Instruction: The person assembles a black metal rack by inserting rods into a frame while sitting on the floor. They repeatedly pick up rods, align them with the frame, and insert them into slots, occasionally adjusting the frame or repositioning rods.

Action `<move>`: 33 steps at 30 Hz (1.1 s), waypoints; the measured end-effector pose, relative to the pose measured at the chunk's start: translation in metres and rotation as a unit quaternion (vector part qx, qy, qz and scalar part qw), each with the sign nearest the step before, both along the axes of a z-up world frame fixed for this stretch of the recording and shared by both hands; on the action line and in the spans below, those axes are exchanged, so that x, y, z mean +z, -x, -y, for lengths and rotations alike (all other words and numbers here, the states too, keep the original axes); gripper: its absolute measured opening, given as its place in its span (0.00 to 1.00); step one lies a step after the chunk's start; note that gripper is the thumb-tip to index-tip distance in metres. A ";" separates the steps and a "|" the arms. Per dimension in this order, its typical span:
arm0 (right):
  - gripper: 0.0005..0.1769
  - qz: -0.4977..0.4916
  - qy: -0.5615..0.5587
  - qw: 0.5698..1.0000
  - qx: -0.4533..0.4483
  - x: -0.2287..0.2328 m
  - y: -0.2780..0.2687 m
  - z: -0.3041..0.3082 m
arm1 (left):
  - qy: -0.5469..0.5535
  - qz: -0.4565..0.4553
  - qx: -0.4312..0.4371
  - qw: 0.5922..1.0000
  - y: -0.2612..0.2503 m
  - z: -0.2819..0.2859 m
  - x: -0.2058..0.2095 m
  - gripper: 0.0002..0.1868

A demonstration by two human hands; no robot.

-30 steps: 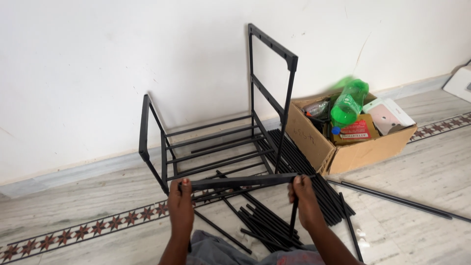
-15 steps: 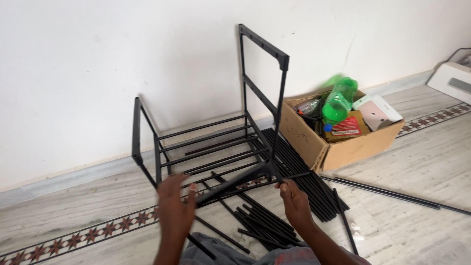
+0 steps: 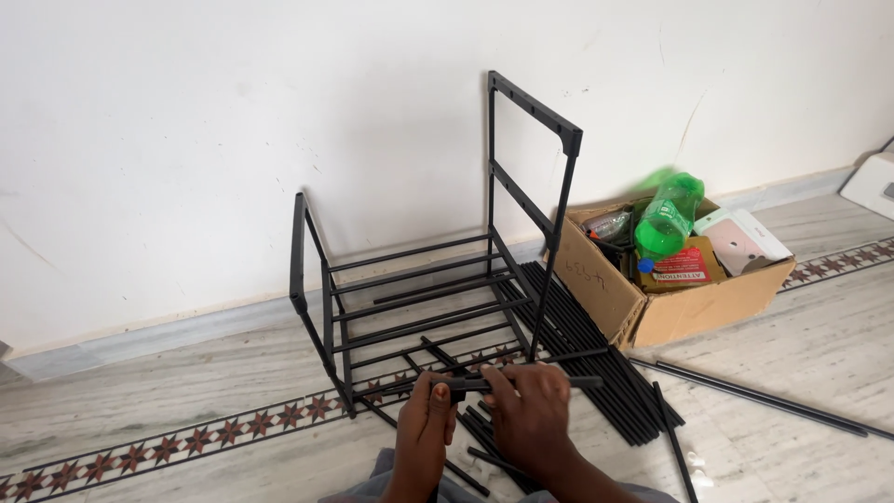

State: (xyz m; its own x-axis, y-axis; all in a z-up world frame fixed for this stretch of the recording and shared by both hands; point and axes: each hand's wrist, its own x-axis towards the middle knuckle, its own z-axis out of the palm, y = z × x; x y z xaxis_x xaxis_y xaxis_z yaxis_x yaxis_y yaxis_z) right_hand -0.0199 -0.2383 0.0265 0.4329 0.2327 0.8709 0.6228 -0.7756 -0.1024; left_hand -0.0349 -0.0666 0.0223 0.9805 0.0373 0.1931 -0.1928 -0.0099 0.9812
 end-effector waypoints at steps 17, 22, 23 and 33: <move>0.28 -0.711 -0.258 0.484 0.439 -0.078 -0.032 -0.022 | -0.419 0.145 -0.044 0.895 -0.011 -0.075 0.020 0.21; 0.28 -0.564 -0.214 0.731 0.319 -0.051 -0.029 -0.025 | -0.385 0.151 0.024 0.910 -0.009 -0.068 0.028 0.21; 0.28 -0.468 -0.169 0.839 0.220 -0.049 -0.024 -0.028 | -0.362 0.130 0.044 0.922 -0.008 -0.063 0.029 0.22; 0.28 -0.488 -0.105 0.825 0.265 -0.072 -0.028 -0.019 | -0.394 0.173 0.053 0.901 -0.002 -0.061 0.036 0.22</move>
